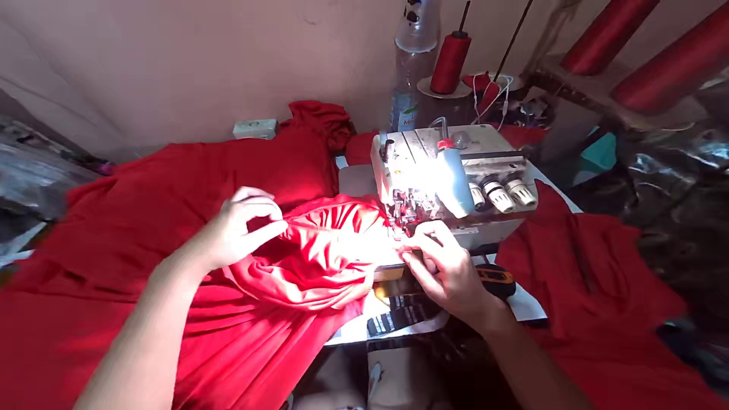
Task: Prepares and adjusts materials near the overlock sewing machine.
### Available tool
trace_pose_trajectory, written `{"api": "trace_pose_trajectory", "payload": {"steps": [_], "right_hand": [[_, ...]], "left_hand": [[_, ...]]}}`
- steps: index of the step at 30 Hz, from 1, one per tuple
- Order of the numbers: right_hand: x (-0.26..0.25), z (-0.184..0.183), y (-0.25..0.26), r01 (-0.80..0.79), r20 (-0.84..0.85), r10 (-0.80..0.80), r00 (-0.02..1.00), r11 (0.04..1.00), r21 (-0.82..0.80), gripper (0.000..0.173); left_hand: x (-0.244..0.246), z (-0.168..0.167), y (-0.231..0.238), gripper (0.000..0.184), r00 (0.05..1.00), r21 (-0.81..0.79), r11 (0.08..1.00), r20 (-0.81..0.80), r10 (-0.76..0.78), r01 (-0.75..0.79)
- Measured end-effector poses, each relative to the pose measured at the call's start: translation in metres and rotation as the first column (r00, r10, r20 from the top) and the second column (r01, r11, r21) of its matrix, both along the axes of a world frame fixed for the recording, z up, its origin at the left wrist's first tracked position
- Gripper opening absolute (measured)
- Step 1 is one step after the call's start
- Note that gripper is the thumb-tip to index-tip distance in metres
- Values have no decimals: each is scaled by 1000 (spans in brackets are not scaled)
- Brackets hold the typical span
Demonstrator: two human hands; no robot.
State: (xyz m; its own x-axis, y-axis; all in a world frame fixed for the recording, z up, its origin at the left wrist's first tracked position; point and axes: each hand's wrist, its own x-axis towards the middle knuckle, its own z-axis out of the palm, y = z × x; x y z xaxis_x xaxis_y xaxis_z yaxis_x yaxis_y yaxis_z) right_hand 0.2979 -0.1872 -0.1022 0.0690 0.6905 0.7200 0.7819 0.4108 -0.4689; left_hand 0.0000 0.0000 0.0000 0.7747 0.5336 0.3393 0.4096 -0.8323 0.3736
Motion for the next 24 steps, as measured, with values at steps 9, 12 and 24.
{"api": "trace_pose_trajectory", "payload": {"steps": [9, 12, 24], "right_hand": [[-108, 25, 15, -450, -135, 450, 883, 727, -519, 55], [-96, 0, 14, -376, -168, 366, 915, 926, -34, 28], [-52, 43, 25, -201, -592, 256, 764, 967, 159, 14]], "left_hand": [[30, 99, -73, 19, 802, -256, 765, 288, -523, 591], [27, 103, -57, 14, 853, -200, 834, 227, -471, 514], [17, 94, -34, 16, 829, -185, 810, 190, -527, 557]]}}
